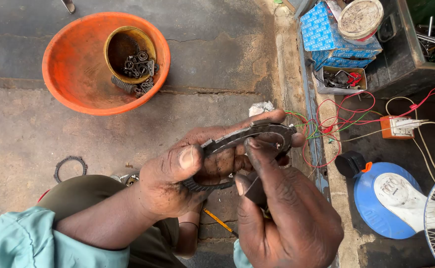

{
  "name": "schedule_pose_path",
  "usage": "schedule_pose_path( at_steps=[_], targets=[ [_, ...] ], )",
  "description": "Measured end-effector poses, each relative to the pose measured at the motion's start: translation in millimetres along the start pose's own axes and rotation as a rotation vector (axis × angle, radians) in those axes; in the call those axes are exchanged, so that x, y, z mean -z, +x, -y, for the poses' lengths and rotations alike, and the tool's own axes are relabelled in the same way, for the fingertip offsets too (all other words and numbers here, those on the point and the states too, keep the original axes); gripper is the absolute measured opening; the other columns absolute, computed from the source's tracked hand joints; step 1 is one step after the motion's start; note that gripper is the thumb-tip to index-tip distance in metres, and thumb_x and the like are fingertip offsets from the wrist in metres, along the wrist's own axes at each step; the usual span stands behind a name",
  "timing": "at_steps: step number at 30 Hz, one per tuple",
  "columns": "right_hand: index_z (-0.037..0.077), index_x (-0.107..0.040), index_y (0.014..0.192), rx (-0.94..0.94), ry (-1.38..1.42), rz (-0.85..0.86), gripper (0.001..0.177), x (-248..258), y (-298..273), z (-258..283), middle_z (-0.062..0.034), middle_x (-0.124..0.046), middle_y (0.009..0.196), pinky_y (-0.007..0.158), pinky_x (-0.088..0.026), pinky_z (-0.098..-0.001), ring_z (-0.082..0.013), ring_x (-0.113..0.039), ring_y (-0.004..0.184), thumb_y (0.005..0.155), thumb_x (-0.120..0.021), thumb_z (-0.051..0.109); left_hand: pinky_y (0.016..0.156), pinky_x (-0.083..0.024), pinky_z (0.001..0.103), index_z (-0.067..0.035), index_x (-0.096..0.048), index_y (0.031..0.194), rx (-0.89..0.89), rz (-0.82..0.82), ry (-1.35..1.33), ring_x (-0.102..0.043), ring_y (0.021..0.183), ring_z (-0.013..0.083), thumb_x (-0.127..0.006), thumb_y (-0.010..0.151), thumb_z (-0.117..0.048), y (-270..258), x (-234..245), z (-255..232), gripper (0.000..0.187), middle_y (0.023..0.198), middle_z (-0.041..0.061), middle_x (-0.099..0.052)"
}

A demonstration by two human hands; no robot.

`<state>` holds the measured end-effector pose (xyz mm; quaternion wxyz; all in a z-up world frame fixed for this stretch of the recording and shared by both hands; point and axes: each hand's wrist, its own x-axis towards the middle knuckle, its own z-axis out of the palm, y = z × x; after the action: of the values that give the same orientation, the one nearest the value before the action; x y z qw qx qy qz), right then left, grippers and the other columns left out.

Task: Cleaning motorcycle clutch plates by rubbing them with a small piece of abrasive material.

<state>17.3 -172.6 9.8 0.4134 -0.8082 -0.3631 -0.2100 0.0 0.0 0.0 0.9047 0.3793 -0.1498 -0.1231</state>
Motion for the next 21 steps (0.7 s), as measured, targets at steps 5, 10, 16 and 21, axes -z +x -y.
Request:
schedule_pose_path(
  at_steps=[5,10,16,21],
  targets=[
    [0.0,-0.059,0.132,-0.115,0.102,0.021,0.049,8.0,-1.3,1.8,-0.0187,-0.075,0.111,0.081,-0.061,-0.0304,-0.0172,-0.078,0.091,0.086,-0.075,0.003,0.133,-0.029,0.05,0.005,-0.026,0.164,-0.015,-0.019,-0.038,-0.04,0.153,0.0367,-0.069,0.088,-0.068,-0.5,-0.8,2.4,0.114,0.162,0.028,-0.041],
    [-0.001,-0.062,0.129,-0.175,0.203,-0.007,0.049,10.4,5.7,-1.7,-0.0204,-0.074,0.116,0.085,-0.06,-0.0318,-0.0181,-0.075,0.1,0.082,-0.074,-0.002,0.127,-0.034,0.055,-0.003,-0.023,0.166,0.008,-0.078,-0.201,-0.043,0.151,0.0372,-0.062,0.088,-0.068,3.7,2.2,8.9,0.109,0.162,0.024,-0.042],
    [0.0,-0.063,0.131,-0.367,0.45,-0.054,0.052,10.7,5.4,-1.3,-0.0154,-0.075,0.109,0.076,-0.053,-0.0212,-0.0093,-0.065,0.083,0.08,-0.067,-0.006,0.12,-0.039,0.052,0.001,-0.03,0.165,-0.028,-0.094,-0.27,-0.053,0.132,0.0321,-0.057,0.094,-0.065,0.1,15.6,20.7,0.101,0.148,0.017,-0.053],
    [0.004,-0.068,0.136,-0.218,0.49,-0.027,0.039,5.3,-11.6,-16.6,-0.0073,-0.076,0.103,0.084,-0.056,-0.0222,-0.006,-0.069,0.085,0.1,-0.056,-0.001,0.113,-0.046,0.054,0.008,-0.045,0.15,-0.056,-0.235,-0.292,-0.058,0.13,0.0328,-0.059,0.098,-0.057,-1.6,22.2,38.0,0.085,0.142,0.022,-0.059]
  ],
)
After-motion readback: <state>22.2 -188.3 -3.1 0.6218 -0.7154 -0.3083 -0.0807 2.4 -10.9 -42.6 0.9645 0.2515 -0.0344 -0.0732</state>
